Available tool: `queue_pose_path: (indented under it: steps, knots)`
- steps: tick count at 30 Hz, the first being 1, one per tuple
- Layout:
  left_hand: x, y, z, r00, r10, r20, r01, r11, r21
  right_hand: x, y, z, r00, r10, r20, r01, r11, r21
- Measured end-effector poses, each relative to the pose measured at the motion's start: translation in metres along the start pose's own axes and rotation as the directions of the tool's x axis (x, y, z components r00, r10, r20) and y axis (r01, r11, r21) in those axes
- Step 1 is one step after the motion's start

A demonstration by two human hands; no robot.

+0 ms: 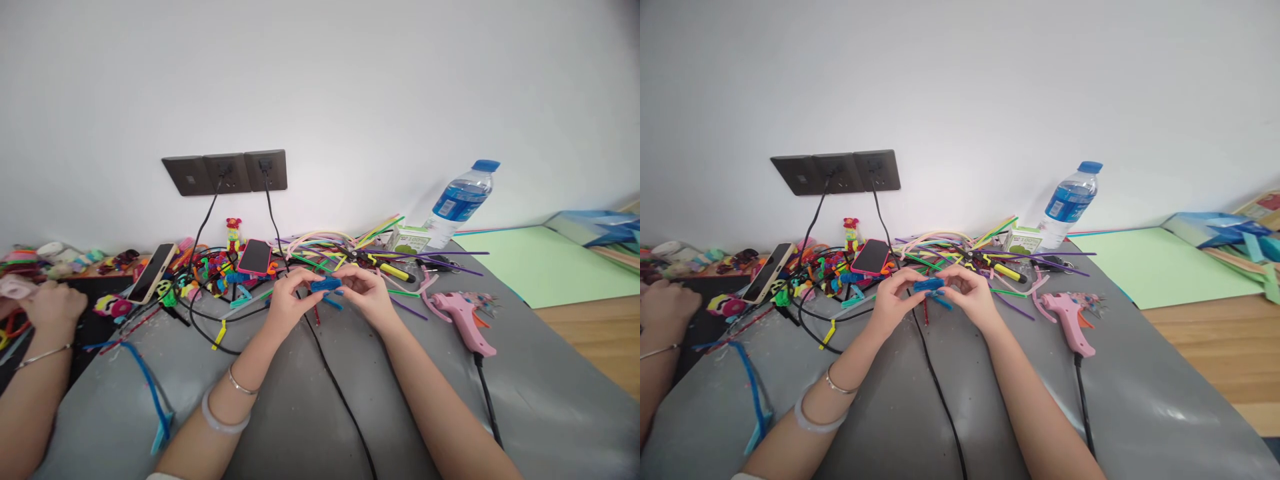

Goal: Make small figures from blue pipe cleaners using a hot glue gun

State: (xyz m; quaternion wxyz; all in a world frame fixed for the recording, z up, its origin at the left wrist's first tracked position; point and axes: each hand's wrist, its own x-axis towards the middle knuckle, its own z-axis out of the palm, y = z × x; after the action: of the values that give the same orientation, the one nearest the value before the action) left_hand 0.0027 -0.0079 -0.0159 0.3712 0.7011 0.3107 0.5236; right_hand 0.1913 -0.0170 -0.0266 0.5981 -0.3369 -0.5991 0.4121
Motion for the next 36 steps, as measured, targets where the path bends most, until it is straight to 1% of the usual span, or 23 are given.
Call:
queue_pose_path:
  steps: [5,9,12,16,18,21,23,25,27,29,30,31,32,33,34,36]
  knots:
    - [0.000,0.001,0.001,0.998,0.053,0.042,-0.053,0.999,0.006,0.001,-0.001,-0.001,0.999,-0.045,0.017,0.045,0.999,-0.015]
    - [-0.001,-0.001,0.000,0.997,0.044,0.063,-0.045,0.999,0.012,0.001,-0.001,-0.001,0.998,-0.067,0.012,0.067,0.998,0.005]
    - [-0.001,-0.003,0.000,0.998,0.042,0.055,-0.042,0.999,0.006,0.001,-0.002,0.000,0.998,-0.065,0.012,0.065,0.998,0.024]
    - [0.000,-0.003,-0.001,0.999,0.044,0.009,-0.044,0.999,0.012,0.000,-0.002,0.000,1.000,-0.011,-0.004,0.011,1.000,0.017]
    - [0.000,-0.002,-0.001,0.999,0.037,-0.008,-0.037,0.999,0.034,0.000,-0.001,-0.003,0.998,-0.019,-0.054,0.020,1.000,0.019]
    - [0.000,-0.002,-0.002,0.999,0.046,-0.014,-0.045,0.995,0.089,-0.003,-0.007,-0.011,0.980,-0.040,-0.197,0.043,0.999,0.012]
    - [-0.001,-0.003,-0.002,0.997,0.071,-0.012,-0.070,0.992,0.109,-0.009,-0.018,-0.022,0.953,-0.030,-0.303,0.016,0.999,-0.049]
    - [-0.001,-0.003,-0.001,0.995,0.096,-0.003,-0.095,0.989,0.115,-0.021,-0.034,-0.037,0.919,-0.023,-0.393,-0.049,0.984,-0.174]
    - [-0.001,-0.003,-0.001,0.994,0.110,0.009,-0.111,0.987,0.119,-0.038,-0.050,-0.057,0.869,-0.023,-0.495,-0.149,0.940,-0.305]
    - [-0.001,-0.004,0.001,0.994,0.107,0.019,-0.109,0.986,0.126,-0.058,-0.063,-0.080,0.800,0.009,-0.600,-0.313,0.859,-0.404]
    - [-0.002,-0.004,0.001,0.995,0.099,0.022,-0.101,0.987,0.127,-0.069,-0.066,-0.093,0.763,0.026,-0.646,-0.411,0.791,-0.453]
    - [-0.002,-0.005,0.002,0.996,0.086,0.021,-0.088,0.988,0.128,-0.080,-0.067,-0.105,0.728,0.030,-0.685,-0.509,0.692,-0.511]
    - [-0.002,-0.006,0.002,0.997,0.068,0.023,-0.070,0.989,0.127,-0.089,-0.066,-0.116,0.704,0.039,-0.709,-0.593,0.583,-0.556]
    - [-0.002,-0.006,0.003,0.999,0.046,0.019,-0.048,0.991,0.126,-0.098,-0.064,-0.125,0.679,0.048,-0.733,-0.656,0.488,-0.576]
    - [-0.003,-0.007,0.004,1.000,0.025,0.015,-0.027,0.992,0.125,-0.105,-0.060,-0.133,0.664,0.070,-0.745,-0.696,0.423,-0.580]
    - [-0.003,-0.009,0.004,1.000,-0.015,-0.002,0.015,0.994,0.111,-0.113,-0.052,-0.142,0.653,0.128,-0.746,-0.735,0.344,-0.584]
